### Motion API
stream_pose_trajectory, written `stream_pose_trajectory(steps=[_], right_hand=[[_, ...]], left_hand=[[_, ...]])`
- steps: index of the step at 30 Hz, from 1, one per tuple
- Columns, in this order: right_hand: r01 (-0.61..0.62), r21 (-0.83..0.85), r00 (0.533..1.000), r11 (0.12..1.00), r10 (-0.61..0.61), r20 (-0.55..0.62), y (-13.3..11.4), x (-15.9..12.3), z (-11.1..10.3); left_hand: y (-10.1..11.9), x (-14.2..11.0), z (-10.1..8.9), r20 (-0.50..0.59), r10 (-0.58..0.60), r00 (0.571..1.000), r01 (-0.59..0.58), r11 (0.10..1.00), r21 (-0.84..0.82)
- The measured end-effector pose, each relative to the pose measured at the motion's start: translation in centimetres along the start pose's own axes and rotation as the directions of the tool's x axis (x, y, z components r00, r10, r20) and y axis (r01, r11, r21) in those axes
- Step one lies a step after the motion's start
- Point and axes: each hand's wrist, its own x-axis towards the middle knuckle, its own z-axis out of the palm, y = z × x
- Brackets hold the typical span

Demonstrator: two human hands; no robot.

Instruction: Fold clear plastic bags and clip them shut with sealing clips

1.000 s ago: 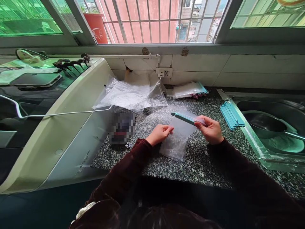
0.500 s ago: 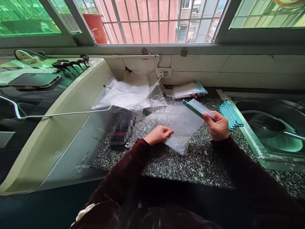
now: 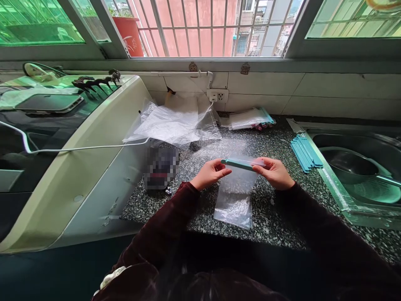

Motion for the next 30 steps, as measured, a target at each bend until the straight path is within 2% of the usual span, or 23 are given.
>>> stream_pose_trajectory(steps=[5, 8, 10, 13, 17, 25, 30], right_hand=[[-0.038, -0.004, 0.995, 0.999, 0.038, 0.097, 0.2, -0.2, 1.1], [-0.075, 0.011, 0.994, 0.997, 0.074, 0.080, 0.4, -0.2, 1.4], [-0.108, 0.037, 0.993, 0.993, 0.106, 0.049, 0.6, -0.1, 1.5], [-0.179, 0.037, 0.983, 0.983, 0.177, 0.055, 0.9, 0.0, 1.7], [-0.244, -0.046, 0.944, 0.969, 0.248, 0.218, 1.2, -0.1, 2.1], [-0.195, -0.158, 0.935, 0.968, 0.232, 0.267, 1.0, -0.3, 2.3], [-0.203, -0.224, 0.911, 0.953, 0.268, 0.314, 0.8, -0.2, 1.8]], left_hand=[[0.6, -0.1, -0.1, -0.032, -0.022, 0.999, 0.019, 0.997, -0.074], [0.7, 0.0, -0.2, -0.083, -0.003, 0.997, -0.003, 0.997, -0.073], [0.6, 0.0, -0.4, -0.154, 0.014, 0.988, -0.027, 0.996, -0.083], [0.4, 0.2, -0.8, -0.281, 0.032, 0.959, -0.067, 0.991, -0.119], [0.1, 0.6, -1.3, -0.394, 0.052, 0.918, -0.116, 0.983, -0.139], [-0.4, 0.7, -1.4, -0.506, 0.159, 0.848, -0.203, 0.979, -0.032], [-0.5, 1.0, -1.6, -0.583, 0.105, 0.805, -0.207, 0.972, -0.111]])
